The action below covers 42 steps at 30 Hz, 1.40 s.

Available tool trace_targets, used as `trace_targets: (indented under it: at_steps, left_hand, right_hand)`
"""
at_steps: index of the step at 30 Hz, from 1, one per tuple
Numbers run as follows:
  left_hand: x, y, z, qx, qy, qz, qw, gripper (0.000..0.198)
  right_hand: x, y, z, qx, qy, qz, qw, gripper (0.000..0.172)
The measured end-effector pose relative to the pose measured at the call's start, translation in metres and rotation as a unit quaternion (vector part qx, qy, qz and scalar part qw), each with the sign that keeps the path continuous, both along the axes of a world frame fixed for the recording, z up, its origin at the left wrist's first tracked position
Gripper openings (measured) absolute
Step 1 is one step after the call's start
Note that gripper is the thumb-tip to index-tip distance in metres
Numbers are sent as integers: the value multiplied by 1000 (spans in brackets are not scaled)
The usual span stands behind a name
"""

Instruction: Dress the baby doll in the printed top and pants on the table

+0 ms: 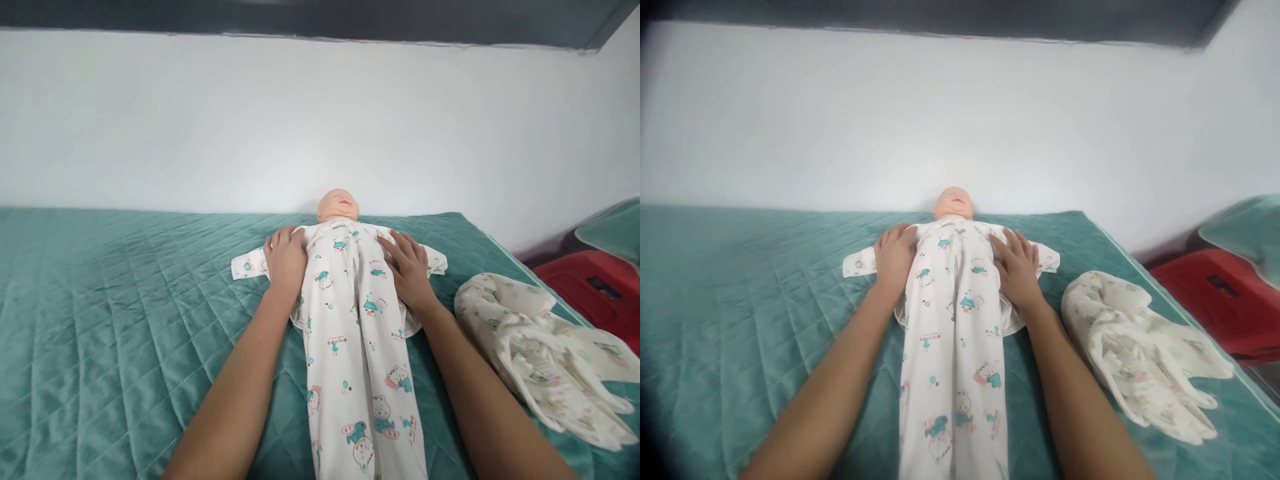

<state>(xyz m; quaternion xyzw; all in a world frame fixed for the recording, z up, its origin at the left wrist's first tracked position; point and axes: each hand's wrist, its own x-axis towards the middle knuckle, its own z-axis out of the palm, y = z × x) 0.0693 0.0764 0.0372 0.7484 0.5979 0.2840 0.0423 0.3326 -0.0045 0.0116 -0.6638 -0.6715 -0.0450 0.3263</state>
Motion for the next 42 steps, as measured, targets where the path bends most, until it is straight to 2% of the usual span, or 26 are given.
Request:
trace_targets:
  at_steps: [4,9,14,18,22,28,36,42]
  left_hand:
    - [0,-1,0,-16,22,3,1000,48]
    - [-2,-4,1,-34,46,6,998,53]
    - [-5,-5,1,-40,58,8,998,58]
    - [-17,-1,-2,-56,51,58,995,59]
    - [-28,3,-5,-67,26,90,993,61]
    - [-23,4,-4,-69,2,92,993,49]
    - [-22,8,-4,-72,-11,90,993,46]
    - [-20,9,-1,-94,1,99,991,48]
  right_hand:
    - [0,0,1,-10,-1,20,1000,41]
    - [1,3,1,10,16,9,1000,34]
    - [1,4,1,14,26,-35,999,23]
    - [8,5,0,42,30,-83,995,12]
    - [15,6,-1,73,66,-98,990,25]
    - [11,4,-1,77,105,-146,981,38]
    - [10,4,-3,98,80,-113,986,21]
    - [12,7,-6,99,71,-99,988,23]
